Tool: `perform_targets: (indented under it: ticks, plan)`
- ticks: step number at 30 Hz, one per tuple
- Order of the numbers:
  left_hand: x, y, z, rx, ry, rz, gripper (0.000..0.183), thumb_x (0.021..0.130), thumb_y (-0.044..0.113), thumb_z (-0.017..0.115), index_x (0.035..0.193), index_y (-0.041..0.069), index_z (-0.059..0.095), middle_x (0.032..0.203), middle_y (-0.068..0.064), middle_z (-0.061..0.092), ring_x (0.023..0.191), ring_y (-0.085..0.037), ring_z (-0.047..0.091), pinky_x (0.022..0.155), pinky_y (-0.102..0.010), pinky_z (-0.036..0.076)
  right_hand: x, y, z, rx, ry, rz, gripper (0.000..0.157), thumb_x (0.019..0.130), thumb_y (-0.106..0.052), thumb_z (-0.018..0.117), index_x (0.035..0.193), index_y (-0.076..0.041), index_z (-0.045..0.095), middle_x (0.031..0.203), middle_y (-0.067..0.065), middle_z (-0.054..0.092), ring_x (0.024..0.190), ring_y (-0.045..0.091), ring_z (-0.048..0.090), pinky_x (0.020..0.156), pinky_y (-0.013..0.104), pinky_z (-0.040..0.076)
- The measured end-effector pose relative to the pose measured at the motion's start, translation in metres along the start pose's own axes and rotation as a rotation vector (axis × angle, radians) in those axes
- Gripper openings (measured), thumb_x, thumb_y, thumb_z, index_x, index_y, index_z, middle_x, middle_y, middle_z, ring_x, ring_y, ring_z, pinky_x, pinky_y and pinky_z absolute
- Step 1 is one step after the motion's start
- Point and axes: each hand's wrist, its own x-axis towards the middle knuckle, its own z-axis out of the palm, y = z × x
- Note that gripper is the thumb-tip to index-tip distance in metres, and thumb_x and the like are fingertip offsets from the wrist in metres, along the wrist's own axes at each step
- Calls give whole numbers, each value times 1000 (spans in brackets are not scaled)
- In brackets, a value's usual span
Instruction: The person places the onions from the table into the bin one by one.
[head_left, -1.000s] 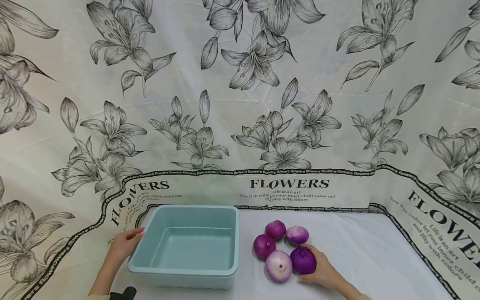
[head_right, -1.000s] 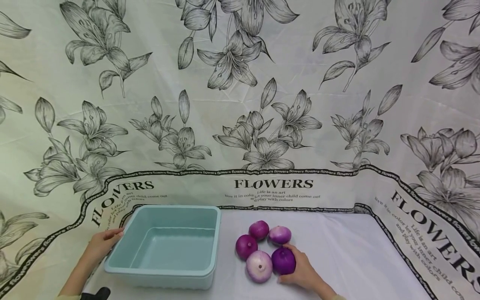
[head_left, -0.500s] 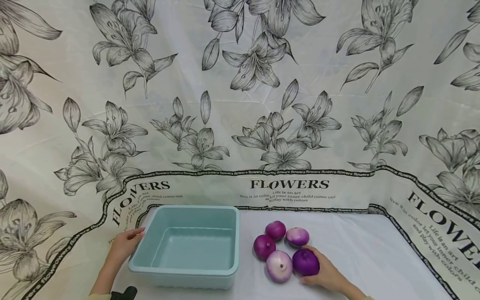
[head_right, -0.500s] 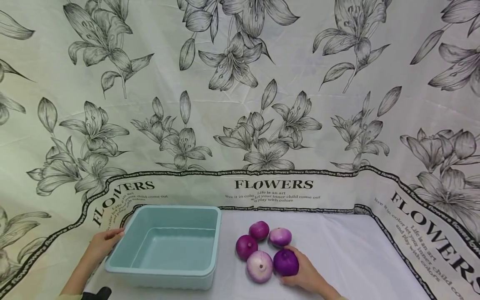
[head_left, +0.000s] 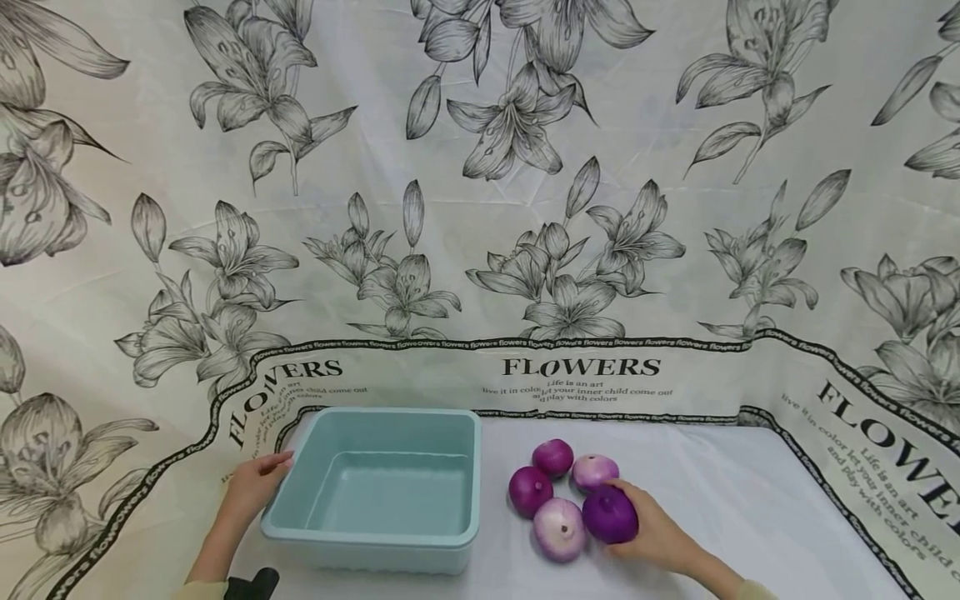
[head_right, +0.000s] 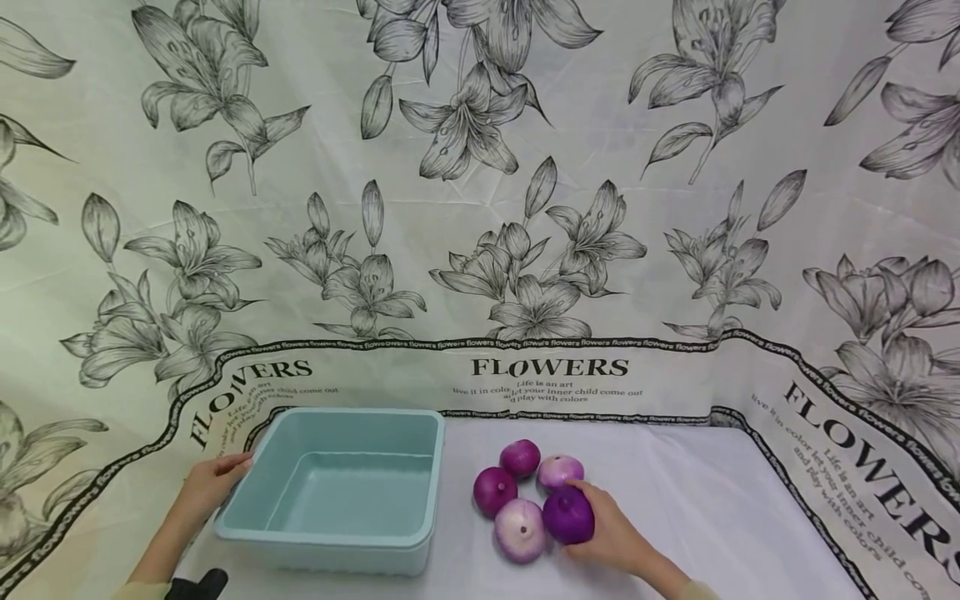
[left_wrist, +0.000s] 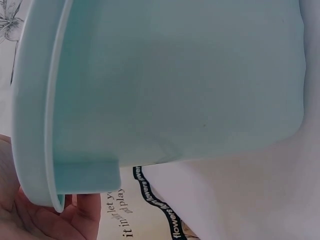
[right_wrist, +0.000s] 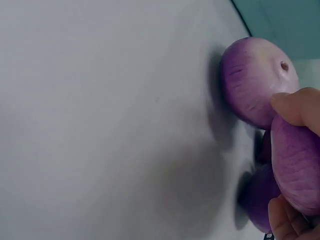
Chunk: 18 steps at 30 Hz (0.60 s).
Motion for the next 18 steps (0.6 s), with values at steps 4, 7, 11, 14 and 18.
perform_targets:
  ticks: [4, 7, 11, 14, 18]
  plan:
    - [0, 1, 0, 2, -3, -1, 41, 100, 18, 47, 131, -8, 51, 133, -36, 49, 120, -51, 49, 96, -58, 46, 12, -13, -7, 28, -9, -33, 92, 58, -21, 89, 134, 4, 44, 127, 22, 56, 111, 28, 58, 87, 33, 51]
    - [1, 1, -1, 3, -4, -3, 41, 100, 19, 48, 131, -8, 51, 133, -36, 49, 120, -51, 49, 96, -58, 46, 23, -21, -9, 55, -22, -65, 91, 58, -20, 89, 134, 0, 45, 128, 19, 58, 111, 16, 58, 89, 27, 49]
    - [2, 0, -1, 2, -3, -5, 41, 100, 18, 47, 131, -8, 51, 133, -35, 49, 119, -50, 50, 96, -57, 47, 37, -34, -11, 59, -69, -57, 90, 58, -19, 88, 135, 0, 44, 130, 18, 56, 114, 22, 57, 90, 30, 50]
    - [2, -1, 0, 0, -5, -6, 41, 100, 18, 48, 131, -8, 51, 133, -35, 49, 119, -49, 50, 95, -56, 47, 47, -46, -11, 61, -99, -59, 90, 58, -16, 87, 135, 2, 43, 130, 19, 55, 114, 32, 57, 90, 37, 51]
    - [3, -2, 1, -3, 0, -3, 41, 100, 19, 48, 131, -7, 51, 133, -35, 50, 119, -50, 50, 95, -57, 47, 62, -61, -10, 76, -132, -97, 88, 60, -13, 85, 135, 2, 43, 131, 19, 54, 114, 35, 58, 91, 40, 51]
